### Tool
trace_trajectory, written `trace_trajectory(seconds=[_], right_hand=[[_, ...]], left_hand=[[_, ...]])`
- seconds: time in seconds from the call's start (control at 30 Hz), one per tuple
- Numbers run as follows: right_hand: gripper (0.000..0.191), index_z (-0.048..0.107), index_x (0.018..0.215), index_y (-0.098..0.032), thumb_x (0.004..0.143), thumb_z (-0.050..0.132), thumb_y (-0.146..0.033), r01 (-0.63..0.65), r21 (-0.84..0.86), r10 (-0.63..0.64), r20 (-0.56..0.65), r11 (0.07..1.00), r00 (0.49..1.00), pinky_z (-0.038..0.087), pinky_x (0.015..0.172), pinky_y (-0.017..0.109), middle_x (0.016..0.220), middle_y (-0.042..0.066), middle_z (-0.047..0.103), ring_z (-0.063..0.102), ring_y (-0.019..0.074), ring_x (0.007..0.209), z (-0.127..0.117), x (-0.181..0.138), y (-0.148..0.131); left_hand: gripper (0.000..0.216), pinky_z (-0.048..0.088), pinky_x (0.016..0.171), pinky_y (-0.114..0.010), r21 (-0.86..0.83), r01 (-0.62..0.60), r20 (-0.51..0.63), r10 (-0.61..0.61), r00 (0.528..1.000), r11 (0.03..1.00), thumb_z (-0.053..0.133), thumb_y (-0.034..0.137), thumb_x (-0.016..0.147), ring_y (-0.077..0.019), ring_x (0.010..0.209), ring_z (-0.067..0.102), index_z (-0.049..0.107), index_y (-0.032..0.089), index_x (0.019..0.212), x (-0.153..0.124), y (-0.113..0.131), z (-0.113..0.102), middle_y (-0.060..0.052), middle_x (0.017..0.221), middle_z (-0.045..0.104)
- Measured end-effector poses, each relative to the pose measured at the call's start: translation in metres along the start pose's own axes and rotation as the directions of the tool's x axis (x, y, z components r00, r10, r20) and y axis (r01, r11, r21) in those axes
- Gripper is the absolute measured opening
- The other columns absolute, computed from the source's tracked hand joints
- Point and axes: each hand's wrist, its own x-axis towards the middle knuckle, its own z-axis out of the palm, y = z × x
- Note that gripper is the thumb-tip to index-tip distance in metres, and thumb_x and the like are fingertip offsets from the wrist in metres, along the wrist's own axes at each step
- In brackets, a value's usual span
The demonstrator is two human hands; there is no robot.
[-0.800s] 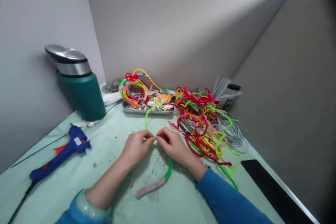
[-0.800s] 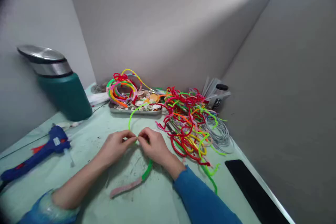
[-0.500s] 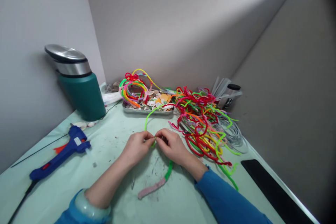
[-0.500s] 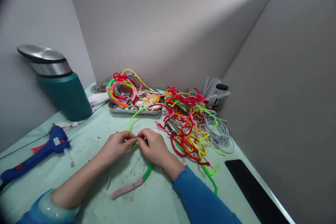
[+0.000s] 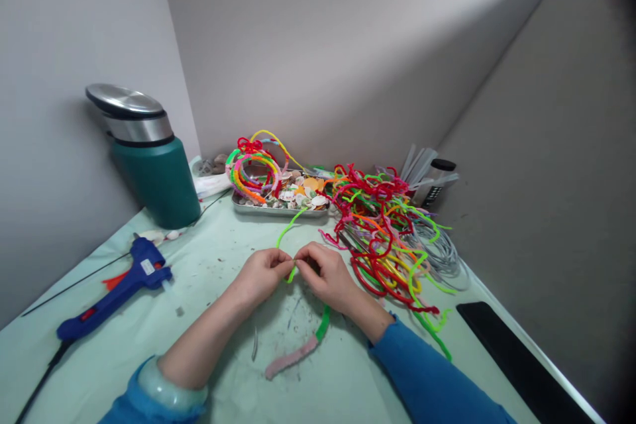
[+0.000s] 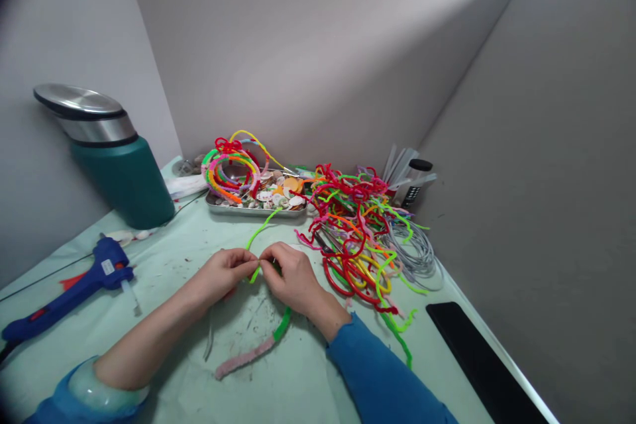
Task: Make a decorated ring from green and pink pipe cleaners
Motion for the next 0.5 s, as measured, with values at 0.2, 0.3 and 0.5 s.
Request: trace_trajectory(seconds=[0.2, 0.3, 0.5], right_hand=[[0.008, 0.055, 0.082, -0.018, 0.082, 0.049, -0.014, 0.026, -0.005, -0.026, 0.005, 1.000, 1.000, 0.038, 0.063, 0.025, 0.076, 0.002, 0.057, 0.052, 0.0130, 0.071, -0.0001, -0.0012, 0.0000], [0.007, 0.055, 0.082, -0.018, 0.083, 0.048, -0.014, 0.037, -0.018, -0.037, 0.004, 0.999, 0.999, 0.038, 0.063, 0.025, 0.076, 0.002, 0.057, 0.052, 0.0135, 0.070, 0.0005, -0.0020, 0.0003], [0.008, 0.054, 0.081, -0.018, 0.083, 0.047, -0.014, 0.060, -0.017, -0.061, -0.014, 0.998, 0.998, 0.038, 0.064, 0.025, 0.076, 0.002, 0.057, 0.052, 0.0138, 0.071, 0.0009, -0.0025, -0.0001]], left_hand=[[0.023, 0.017, 0.034, -0.019, 0.016, 0.028, 0.022, -0.029, 0.999, 0.999, 0.054, 0.039, 0.070, -0.0047, 0.032, 0.026, 0.051, 0.017, 0.066, -0.0011, 0.0001, -0.0016, 0.009, 0.042, 0.033], [0.023, 0.016, 0.035, -0.018, 0.047, 0.014, 0.019, -0.015, 1.000, 0.999, 0.055, 0.038, 0.070, -0.0039, 0.032, 0.026, 0.052, 0.016, 0.064, -0.0013, 0.0011, -0.0028, 0.009, 0.041, 0.034], [0.025, 0.018, 0.034, -0.018, 0.034, -0.013, 0.043, 0.011, 0.999, 0.999, 0.053, 0.040, 0.071, -0.0041, 0.032, 0.027, 0.052, 0.015, 0.065, -0.0016, 0.0003, -0.0040, 0.007, 0.044, 0.037]])
